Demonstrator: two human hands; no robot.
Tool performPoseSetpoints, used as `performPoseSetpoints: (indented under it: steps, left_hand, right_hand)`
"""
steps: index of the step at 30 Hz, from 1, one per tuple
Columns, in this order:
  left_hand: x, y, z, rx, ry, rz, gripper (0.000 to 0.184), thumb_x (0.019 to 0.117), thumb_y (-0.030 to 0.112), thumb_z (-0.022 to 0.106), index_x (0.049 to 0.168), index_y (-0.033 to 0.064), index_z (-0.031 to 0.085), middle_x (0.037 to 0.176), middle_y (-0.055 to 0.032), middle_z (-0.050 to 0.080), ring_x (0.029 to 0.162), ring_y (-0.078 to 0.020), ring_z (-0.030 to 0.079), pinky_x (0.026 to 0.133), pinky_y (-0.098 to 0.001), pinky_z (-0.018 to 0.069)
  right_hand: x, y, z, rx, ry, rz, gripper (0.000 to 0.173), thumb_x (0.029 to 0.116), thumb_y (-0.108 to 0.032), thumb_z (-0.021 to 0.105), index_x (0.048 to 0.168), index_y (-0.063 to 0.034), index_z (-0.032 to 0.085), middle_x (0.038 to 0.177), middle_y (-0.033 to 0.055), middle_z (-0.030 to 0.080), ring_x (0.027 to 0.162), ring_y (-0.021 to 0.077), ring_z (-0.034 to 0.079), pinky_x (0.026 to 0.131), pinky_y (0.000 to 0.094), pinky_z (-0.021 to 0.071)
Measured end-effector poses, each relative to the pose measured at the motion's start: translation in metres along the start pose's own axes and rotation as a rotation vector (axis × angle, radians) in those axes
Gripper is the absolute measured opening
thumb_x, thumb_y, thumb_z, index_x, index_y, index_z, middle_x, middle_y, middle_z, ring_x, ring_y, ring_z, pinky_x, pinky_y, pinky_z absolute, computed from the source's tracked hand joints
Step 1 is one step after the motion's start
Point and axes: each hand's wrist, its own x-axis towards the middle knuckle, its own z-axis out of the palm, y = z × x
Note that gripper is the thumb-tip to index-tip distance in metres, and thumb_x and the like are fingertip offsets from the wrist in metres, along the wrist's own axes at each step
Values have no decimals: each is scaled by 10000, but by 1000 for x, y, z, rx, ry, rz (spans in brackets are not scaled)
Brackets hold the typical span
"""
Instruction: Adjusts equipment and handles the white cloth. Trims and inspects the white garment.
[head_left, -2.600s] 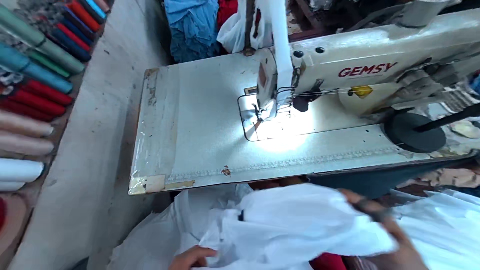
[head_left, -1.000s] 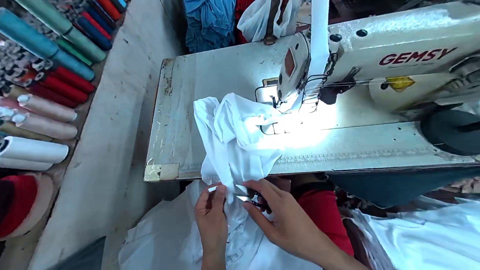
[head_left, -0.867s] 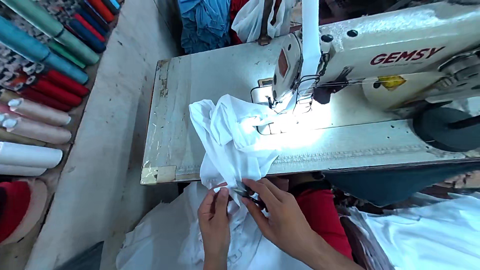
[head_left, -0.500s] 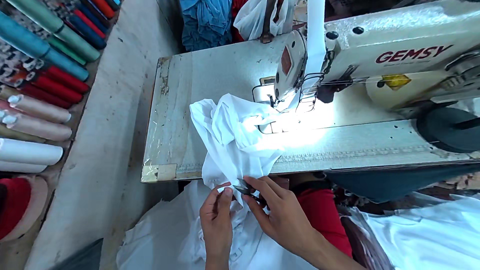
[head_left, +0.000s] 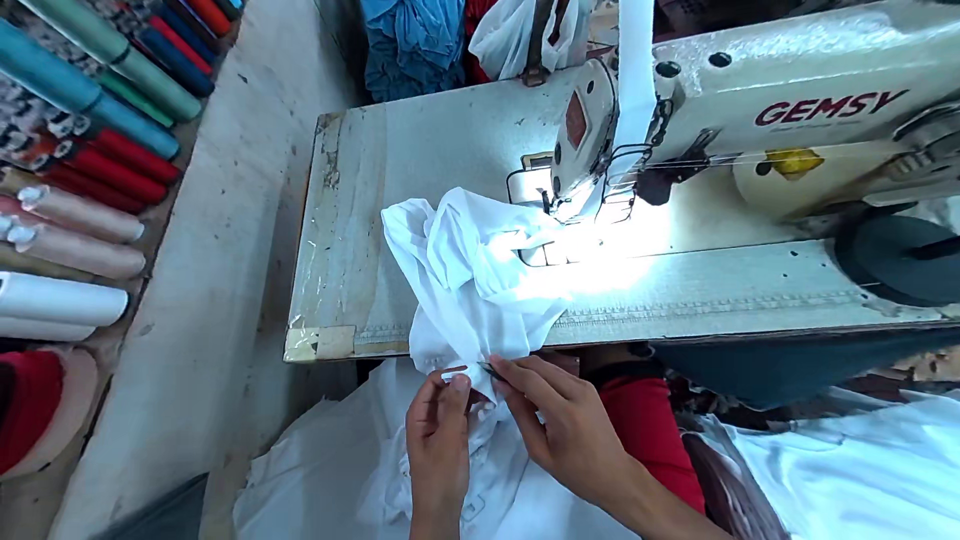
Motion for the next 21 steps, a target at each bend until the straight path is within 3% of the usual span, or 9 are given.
performPoseSetpoints:
  steps: [4, 21]
  left_hand:
    - [-2, 5, 2, -118, 29, -52, 162, 1034, 186, 587, 1007, 65, 690, 923, -69, 735, 825, -132, 726, 806, -313, 616]
    - [-4, 7, 5, -95, 14, -40, 155, 1026, 173, 605, 990, 64, 710, 926, -68, 741, 844, -117, 726, 813, -284, 608]
  right_hand:
    - [-4, -4, -6, 9, 14, 38, 341, 1033, -244, 601, 1298, -36, 656, 977, 78, 669, 704, 73, 588, 571, 202, 491]
    - [-5, -6, -5, -11, 4, 19, 313, 1016, -214, 614, 1278, -53, 672, 986, 68, 686, 735, 71, 608, 587, 191, 494]
